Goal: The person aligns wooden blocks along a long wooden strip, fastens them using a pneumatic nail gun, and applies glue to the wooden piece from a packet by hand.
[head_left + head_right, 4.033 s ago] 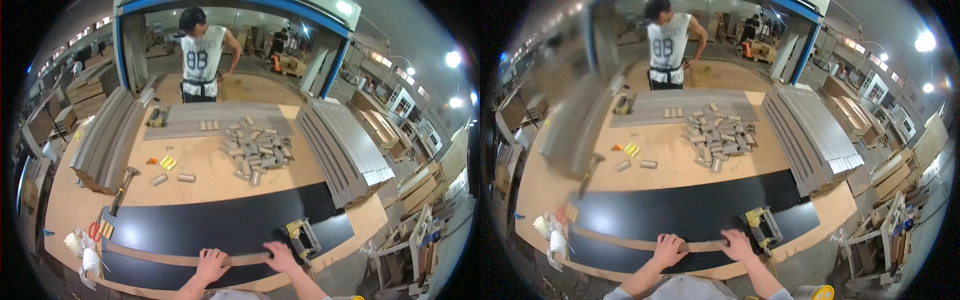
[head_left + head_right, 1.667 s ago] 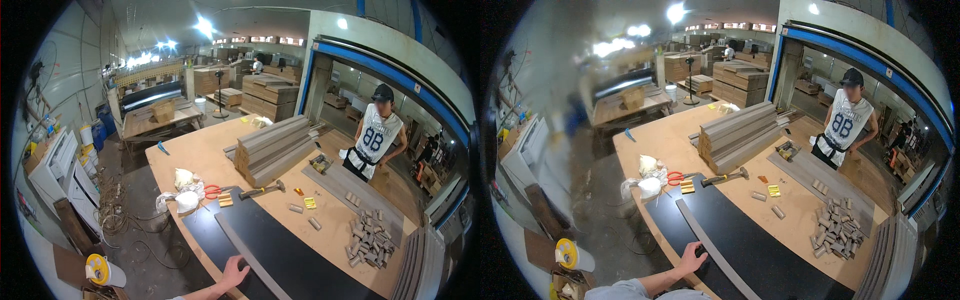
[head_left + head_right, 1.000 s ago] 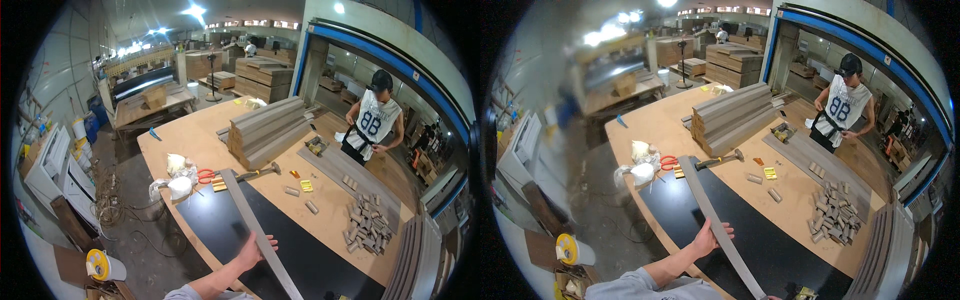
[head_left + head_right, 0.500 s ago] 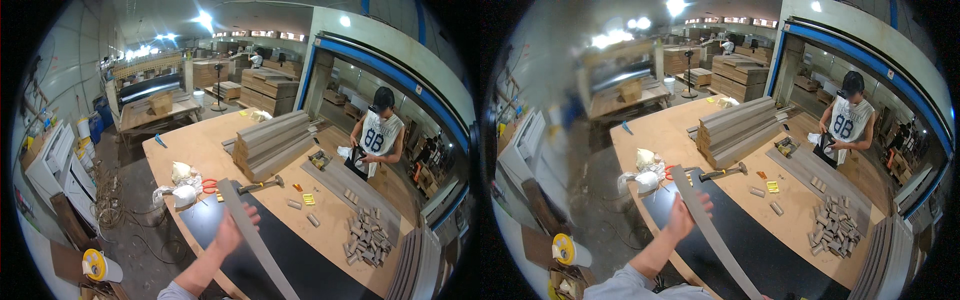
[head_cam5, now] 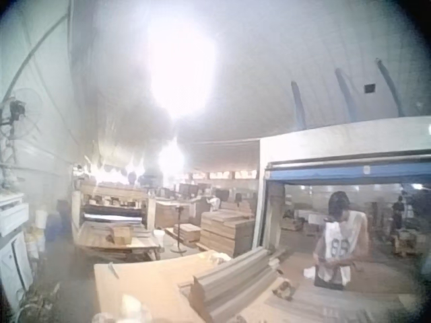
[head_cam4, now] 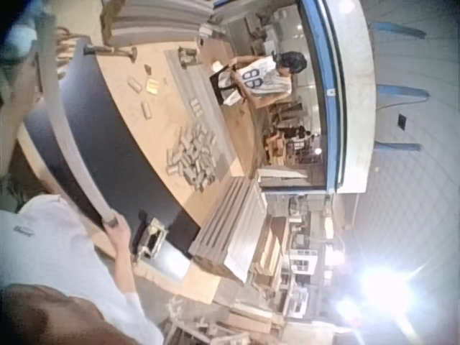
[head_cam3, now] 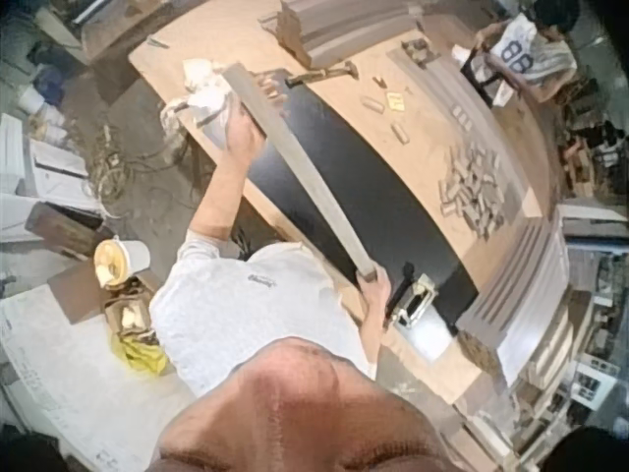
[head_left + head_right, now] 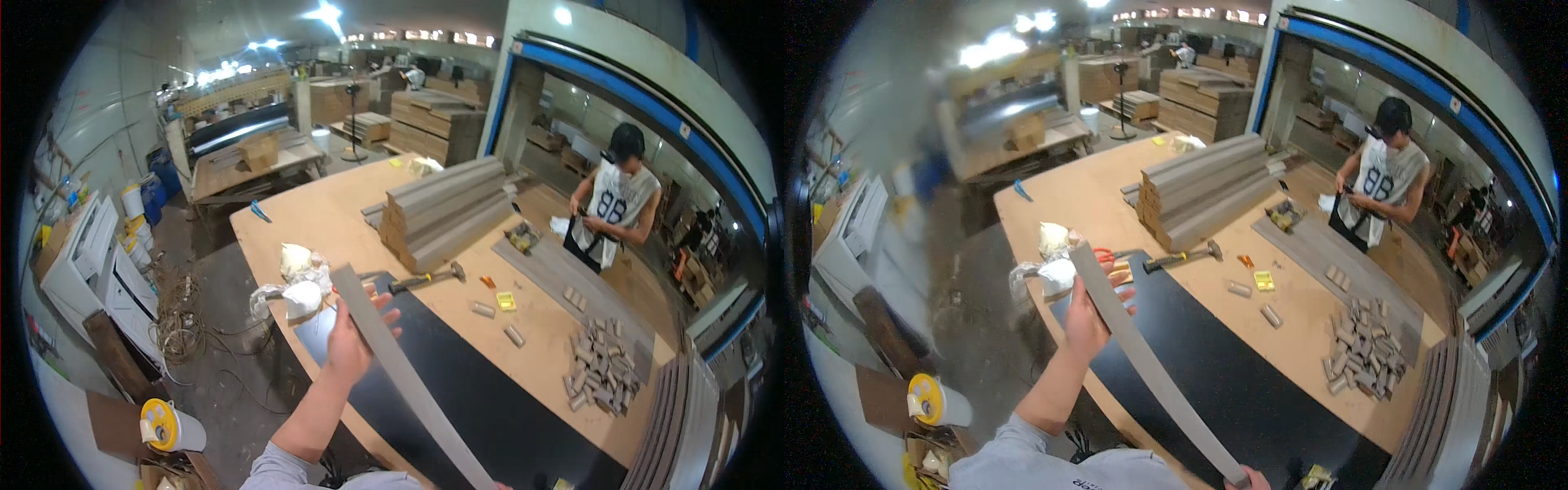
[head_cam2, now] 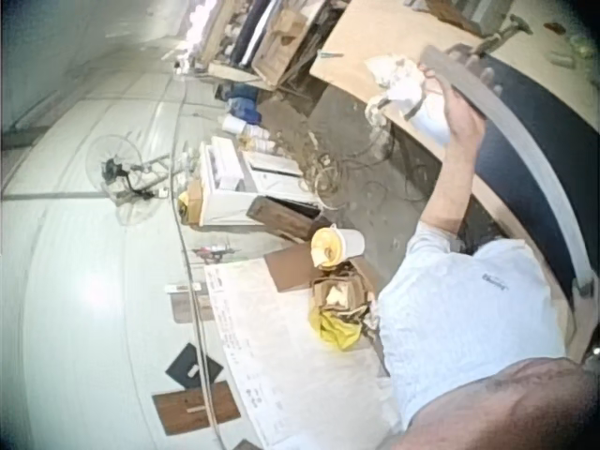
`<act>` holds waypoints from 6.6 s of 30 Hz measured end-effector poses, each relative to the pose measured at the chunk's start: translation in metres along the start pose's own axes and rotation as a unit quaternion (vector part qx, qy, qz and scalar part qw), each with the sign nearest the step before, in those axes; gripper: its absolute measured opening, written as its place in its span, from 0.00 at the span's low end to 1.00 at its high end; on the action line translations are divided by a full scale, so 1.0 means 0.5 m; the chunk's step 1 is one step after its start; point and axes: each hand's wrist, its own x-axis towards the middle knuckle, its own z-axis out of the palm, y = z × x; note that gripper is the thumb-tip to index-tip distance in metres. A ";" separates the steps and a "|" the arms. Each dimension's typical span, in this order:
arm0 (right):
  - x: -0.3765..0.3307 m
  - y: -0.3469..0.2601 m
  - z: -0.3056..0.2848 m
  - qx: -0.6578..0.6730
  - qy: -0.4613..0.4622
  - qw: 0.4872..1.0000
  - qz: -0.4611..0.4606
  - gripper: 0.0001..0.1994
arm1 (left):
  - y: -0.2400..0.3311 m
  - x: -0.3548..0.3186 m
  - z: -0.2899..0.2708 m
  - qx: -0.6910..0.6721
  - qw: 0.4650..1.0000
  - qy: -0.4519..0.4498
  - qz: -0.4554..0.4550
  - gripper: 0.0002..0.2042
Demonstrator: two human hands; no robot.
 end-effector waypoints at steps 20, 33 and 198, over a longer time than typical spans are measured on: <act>0.261 -0.257 -0.113 0.301 -0.068 0.938 -0.157 0.17 | -0.329 0.004 0.023 0.777 0.477 -0.411 0.009 0.19; 0.848 -0.045 0.101 -0.004 0.136 0.991 0.014 0.43 | -0.506 -0.079 -0.204 0.724 0.538 -0.382 0.199 0.25; 0.106 -0.008 -0.047 0.412 0.007 0.908 -0.075 0.22 | -0.474 -0.334 0.140 0.142 0.899 -0.179 -0.373 0.14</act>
